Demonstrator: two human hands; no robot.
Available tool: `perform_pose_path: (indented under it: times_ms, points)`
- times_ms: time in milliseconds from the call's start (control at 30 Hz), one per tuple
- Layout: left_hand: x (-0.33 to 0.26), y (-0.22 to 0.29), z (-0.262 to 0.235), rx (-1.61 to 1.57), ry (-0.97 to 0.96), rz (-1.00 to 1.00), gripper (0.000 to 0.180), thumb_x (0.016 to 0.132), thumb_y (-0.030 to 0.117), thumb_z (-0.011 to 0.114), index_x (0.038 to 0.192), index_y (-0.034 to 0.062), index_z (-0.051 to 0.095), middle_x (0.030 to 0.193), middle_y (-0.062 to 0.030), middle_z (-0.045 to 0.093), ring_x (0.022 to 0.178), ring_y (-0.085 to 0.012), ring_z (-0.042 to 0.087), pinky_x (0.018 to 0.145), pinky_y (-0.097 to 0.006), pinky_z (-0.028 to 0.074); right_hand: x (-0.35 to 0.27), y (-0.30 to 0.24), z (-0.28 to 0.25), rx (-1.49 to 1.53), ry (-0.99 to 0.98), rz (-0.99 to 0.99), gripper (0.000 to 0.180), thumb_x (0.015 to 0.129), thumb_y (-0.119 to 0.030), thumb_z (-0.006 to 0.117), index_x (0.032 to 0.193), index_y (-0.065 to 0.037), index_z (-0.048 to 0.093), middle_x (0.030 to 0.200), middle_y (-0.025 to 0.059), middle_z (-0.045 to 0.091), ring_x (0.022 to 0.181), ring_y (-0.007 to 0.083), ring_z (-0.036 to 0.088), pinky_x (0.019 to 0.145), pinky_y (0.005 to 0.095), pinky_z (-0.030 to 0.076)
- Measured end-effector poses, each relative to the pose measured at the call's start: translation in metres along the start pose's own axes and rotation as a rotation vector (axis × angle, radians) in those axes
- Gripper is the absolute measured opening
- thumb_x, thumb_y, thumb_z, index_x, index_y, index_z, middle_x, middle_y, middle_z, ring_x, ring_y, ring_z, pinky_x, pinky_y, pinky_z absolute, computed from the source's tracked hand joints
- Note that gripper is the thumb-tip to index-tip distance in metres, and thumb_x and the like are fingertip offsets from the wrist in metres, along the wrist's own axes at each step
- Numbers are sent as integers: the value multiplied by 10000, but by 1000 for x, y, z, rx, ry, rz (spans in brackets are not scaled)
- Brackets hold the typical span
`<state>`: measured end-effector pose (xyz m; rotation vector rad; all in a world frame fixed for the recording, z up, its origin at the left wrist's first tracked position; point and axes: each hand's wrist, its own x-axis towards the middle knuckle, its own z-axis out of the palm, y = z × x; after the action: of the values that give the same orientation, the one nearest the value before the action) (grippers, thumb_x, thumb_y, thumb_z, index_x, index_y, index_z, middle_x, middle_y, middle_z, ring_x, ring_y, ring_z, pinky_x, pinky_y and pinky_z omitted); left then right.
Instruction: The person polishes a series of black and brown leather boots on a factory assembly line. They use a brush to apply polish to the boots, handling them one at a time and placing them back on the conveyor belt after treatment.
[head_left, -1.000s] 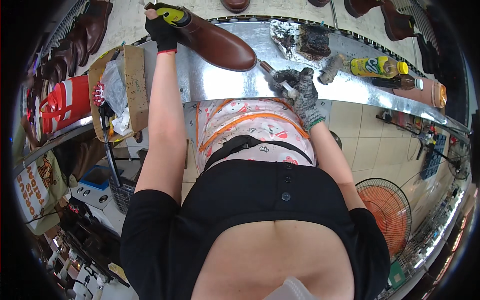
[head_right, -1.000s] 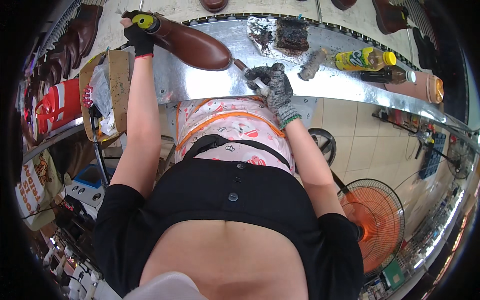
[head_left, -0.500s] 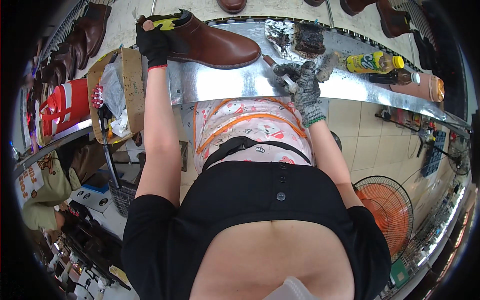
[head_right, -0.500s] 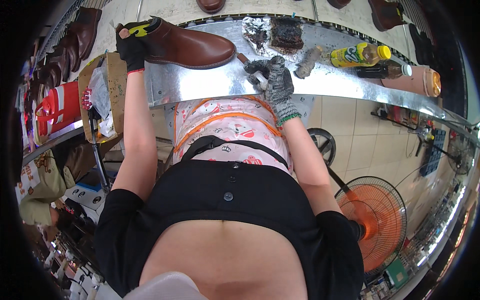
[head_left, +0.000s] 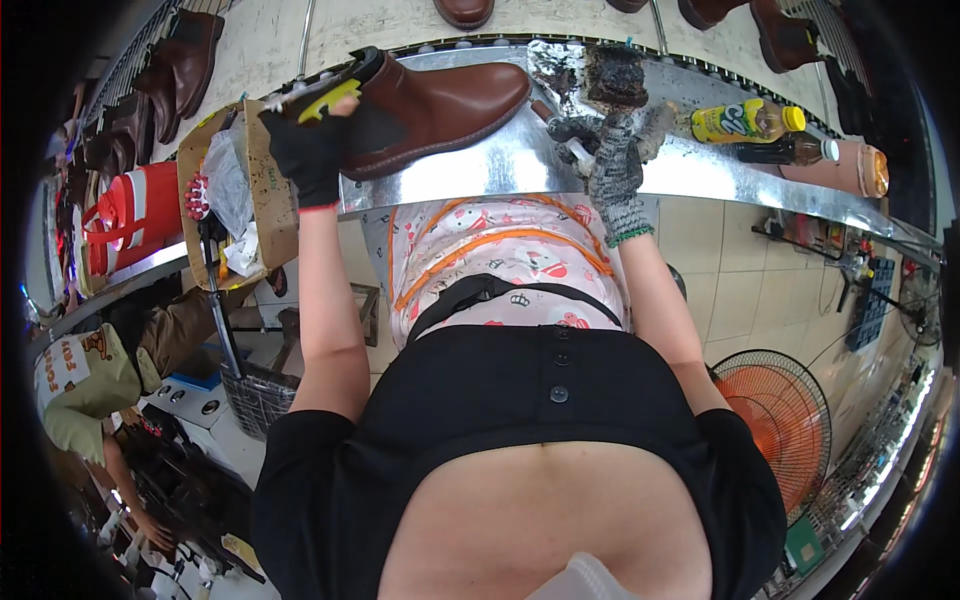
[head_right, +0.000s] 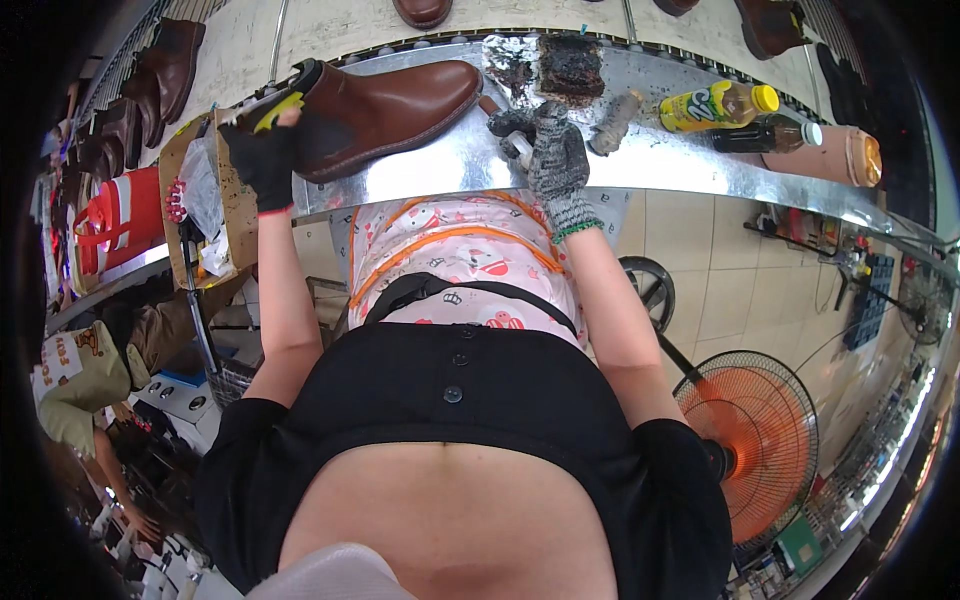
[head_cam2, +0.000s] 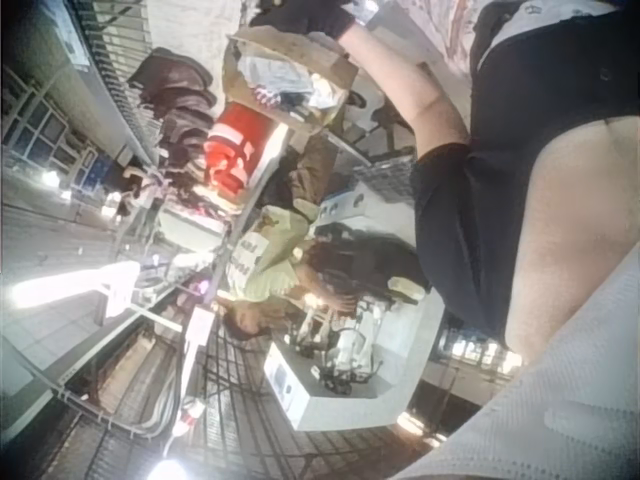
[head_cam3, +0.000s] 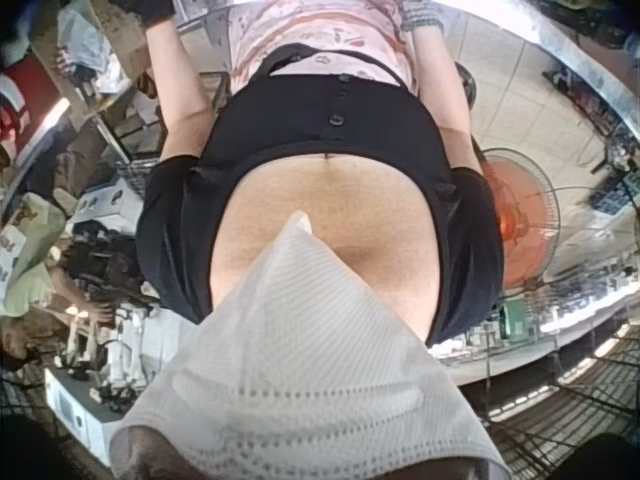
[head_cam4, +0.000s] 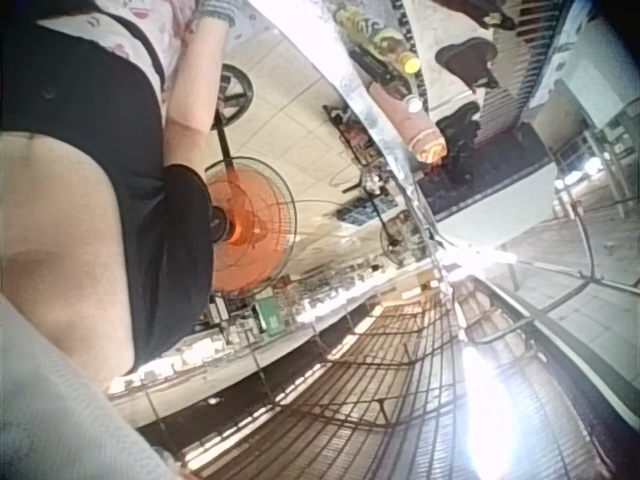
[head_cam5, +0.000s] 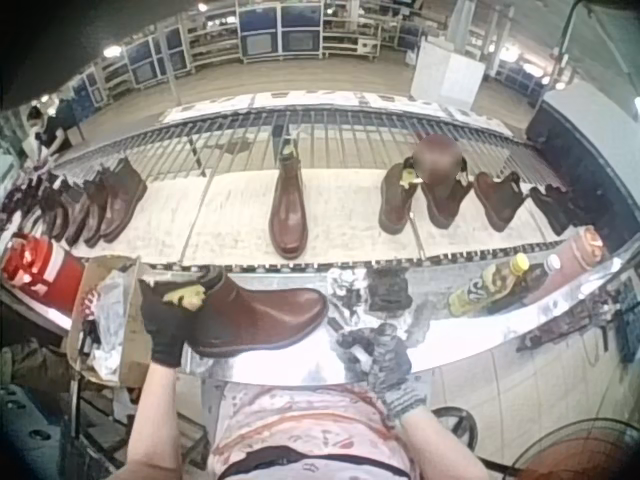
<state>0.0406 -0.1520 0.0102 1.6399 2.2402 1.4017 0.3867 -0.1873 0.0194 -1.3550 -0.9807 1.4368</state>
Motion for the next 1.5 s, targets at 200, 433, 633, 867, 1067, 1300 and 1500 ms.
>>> perform_pose_path:
  times_ms: [200,433,633,867,1067,1300,1500]
  points:
    - [-45,76,-43,-91,-224,-160,852,547,298,880,1193,34,391,866,-93,563,710,-142,569,631,-271,469,9,13,-9,-415,-47,-255,508,945,-440,344,913,-64,685,857,73,688,717,202,633,662,320,502]
    - [-82,102,-45,-440,-549,-365,763,631,122,799,1246,33,356,939,-87,545,764,-145,563,659,-258,479,-4,-16,-5,-672,-198,-375,417,939,-332,325,934,-103,674,861,90,667,797,274,622,736,369,472]
    - [-95,108,-35,-621,-759,-562,651,673,148,734,1233,42,419,973,-65,544,799,-142,573,619,-270,500,-26,-33,-9,-847,-260,-408,245,853,-108,451,964,-76,667,930,87,679,865,226,649,788,307,496]
    - [-104,103,-27,-762,-795,-617,610,683,156,728,1212,12,459,1025,-86,561,815,-153,570,718,-273,473,-37,-33,-21,-885,-315,-456,254,826,-107,461,976,-75,663,936,92,669,867,246,636,791,324,489]
    - [-101,110,-27,-722,-872,-782,615,726,147,685,1271,27,426,1094,-67,553,969,-149,543,819,-267,444,-50,-49,-32,-984,-349,-610,239,822,-155,445,901,-80,658,867,112,636,803,307,605,727,373,474]
    - [-98,137,-25,-915,-753,-859,500,726,129,690,1168,20,482,975,-49,559,826,-116,552,667,-254,469,-72,-67,-44,-776,-382,-391,197,809,-187,537,895,-65,666,832,112,640,781,277,611,726,374,478]
    - [-98,136,-20,-971,-719,-933,449,790,191,646,1179,34,484,1013,-71,581,884,-169,602,765,-268,496,-82,-74,-47,-752,-355,-488,216,759,-182,536,887,-96,687,865,105,659,805,285,613,744,360,484]
